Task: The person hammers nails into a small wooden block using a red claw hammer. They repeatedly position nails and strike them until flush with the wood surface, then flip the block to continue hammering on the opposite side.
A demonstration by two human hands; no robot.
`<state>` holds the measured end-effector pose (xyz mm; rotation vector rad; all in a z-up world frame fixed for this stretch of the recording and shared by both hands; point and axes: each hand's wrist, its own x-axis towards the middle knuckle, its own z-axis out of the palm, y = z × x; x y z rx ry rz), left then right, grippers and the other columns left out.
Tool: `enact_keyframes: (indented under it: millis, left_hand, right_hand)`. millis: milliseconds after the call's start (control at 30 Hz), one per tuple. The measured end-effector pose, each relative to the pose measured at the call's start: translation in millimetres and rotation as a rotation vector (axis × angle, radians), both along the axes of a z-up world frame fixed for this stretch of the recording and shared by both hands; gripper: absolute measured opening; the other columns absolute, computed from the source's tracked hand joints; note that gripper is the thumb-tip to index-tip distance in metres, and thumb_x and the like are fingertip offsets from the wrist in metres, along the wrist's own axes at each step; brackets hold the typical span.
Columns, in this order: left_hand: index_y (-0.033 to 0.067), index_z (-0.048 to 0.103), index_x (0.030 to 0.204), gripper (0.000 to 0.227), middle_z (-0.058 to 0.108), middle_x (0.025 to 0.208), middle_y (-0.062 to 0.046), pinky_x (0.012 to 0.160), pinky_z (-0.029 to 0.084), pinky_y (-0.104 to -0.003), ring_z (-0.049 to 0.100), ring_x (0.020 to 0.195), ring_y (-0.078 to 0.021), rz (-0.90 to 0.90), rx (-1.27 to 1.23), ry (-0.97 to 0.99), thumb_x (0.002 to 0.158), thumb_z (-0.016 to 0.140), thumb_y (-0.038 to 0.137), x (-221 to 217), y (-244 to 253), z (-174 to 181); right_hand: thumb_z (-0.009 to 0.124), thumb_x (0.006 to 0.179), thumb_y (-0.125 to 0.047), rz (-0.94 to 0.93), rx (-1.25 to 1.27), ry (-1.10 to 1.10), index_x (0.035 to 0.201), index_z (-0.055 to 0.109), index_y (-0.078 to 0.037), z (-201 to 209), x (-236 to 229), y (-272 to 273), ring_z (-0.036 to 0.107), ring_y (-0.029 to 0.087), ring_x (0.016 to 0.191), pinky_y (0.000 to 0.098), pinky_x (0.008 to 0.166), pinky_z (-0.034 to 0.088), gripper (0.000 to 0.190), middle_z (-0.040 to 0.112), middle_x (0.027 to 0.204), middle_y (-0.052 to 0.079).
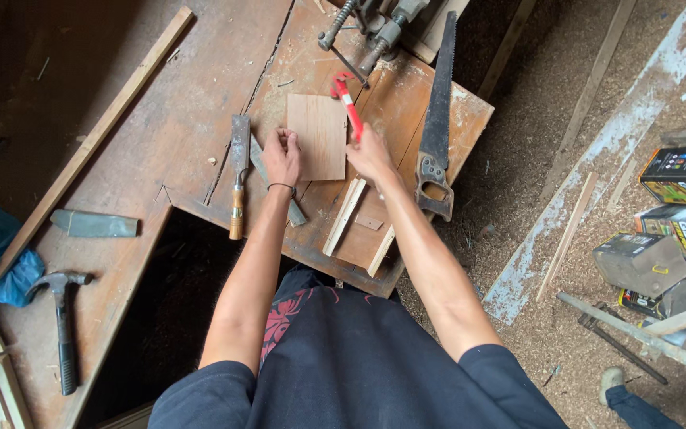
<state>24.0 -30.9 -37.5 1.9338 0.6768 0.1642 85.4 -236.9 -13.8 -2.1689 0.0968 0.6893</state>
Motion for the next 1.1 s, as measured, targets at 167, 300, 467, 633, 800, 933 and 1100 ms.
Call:
enact_keyframes:
  millis: [167, 300, 467, 633, 800, 933, 1100]
  left_hand:
    - [0.0025, 0.064, 0.102, 0.015, 0.069, 0.086, -0.005, 0.075, 0.053, -0.027, 0.066, 0.079, -0.0121, 0.033, -0.123, -0.075, 0.100, 0.063, 0.017, 0.7, 3.5, -21.6]
    - [0.0028, 0.066, 0.104, 0.016, 0.069, 0.089, -0.003, 0.075, 0.052, -0.027, 0.062, 0.080, -0.0095, 0.030, -0.165, -0.043, 0.101, 0.066, 0.018, 1.5, 15.0, -27.8]
    - [0.0029, 0.063, 0.107, 0.017, 0.069, 0.099, -0.004, 0.081, 0.051, -0.026, 0.061, 0.089, -0.0089, 0.011, -0.282, -0.138, 0.105, 0.065, 0.019, 2.3, 17.3, 15.9]
    - [0.0040, 0.060, 0.107, 0.014, 0.069, 0.131, -0.010, 0.094, 0.052, -0.027, 0.064, 0.106, -0.0093, -0.151, -0.409, -0.267, 0.107, 0.061, 0.018, -9.9, 12.4, 92.6]
    - [0.0023, 0.062, 0.108, 0.012, 0.067, 0.140, -0.016, 0.092, 0.048, -0.028, 0.058, 0.104, -0.0116, -0.251, -0.612, -0.174, 0.107, 0.063, 0.014, -34.2, -16.1, 129.0]
    - [0.0025, 0.062, 0.108, 0.011, 0.065, 0.137, -0.018, 0.104, 0.048, -0.028, 0.060, 0.124, -0.0125, -0.395, -0.686, -0.091, 0.105, 0.062, 0.013, -65.1, -47.0, 122.8]
    - [0.0032, 0.061, 0.106, 0.010, 0.067, 0.134, -0.017, 0.106, 0.047, -0.028, 0.058, 0.132, -0.0148, -0.584, -0.667, 0.075, 0.105, 0.062, 0.013, -93.2, -69.6, 118.8]
  right_hand:
    - [0.078, 0.084, -0.016, 0.040, -0.131, -0.140, 0.111, 0.052, 0.001, -42.9, 4.2, 24.6, 0.070, 0.037, 0.091, 0.0458, 0.083, 0.057, 0.041, 0.069, 0.095, 0.022]
    - [0.082, 0.076, -0.014, -0.003, -0.133, -0.189, 0.106, 0.054, -0.001, -50.1, -3.1, 29.3, 0.069, 0.036, 0.089, 0.0459, 0.081, 0.056, 0.044, 0.068, 0.093, 0.019]
    - [0.084, 0.077, -0.014, -0.174, 0.079, -0.168, 0.103, 0.057, -0.006, -9.5, -10.3, 26.6, 0.071, 0.022, 0.081, 0.0383, 0.073, 0.059, 0.038, 0.070, 0.093, 0.011]
    - [0.085, 0.083, -0.008, -0.298, 0.220, -0.193, 0.101, 0.057, -0.006, 52.8, -19.2, 0.1, 0.075, 0.014, 0.078, 0.0284, 0.071, 0.064, 0.034, 0.073, 0.093, 0.004]
    - [0.088, 0.079, 0.000, -0.366, 0.376, -0.146, 0.106, 0.050, -0.006, 87.2, -66.9, -65.9, 0.076, 0.016, 0.081, 0.0288, 0.072, 0.067, 0.047, 0.069, 0.092, 0.008]
    - [0.088, 0.080, 0.004, -0.436, 0.479, -0.193, 0.109, 0.050, -0.003, 76.7, -127.9, -106.8, 0.071, 0.017, 0.081, 0.0319, 0.072, 0.064, 0.048, 0.064, 0.100, 0.013]
    - [0.085, 0.077, 0.005, -0.642, 0.382, 0.007, 0.108, 0.047, -0.003, 53.7, -194.7, -130.5, 0.074, 0.016, 0.075, 0.0312, 0.066, 0.067, 0.050, 0.066, 0.106, 0.015]
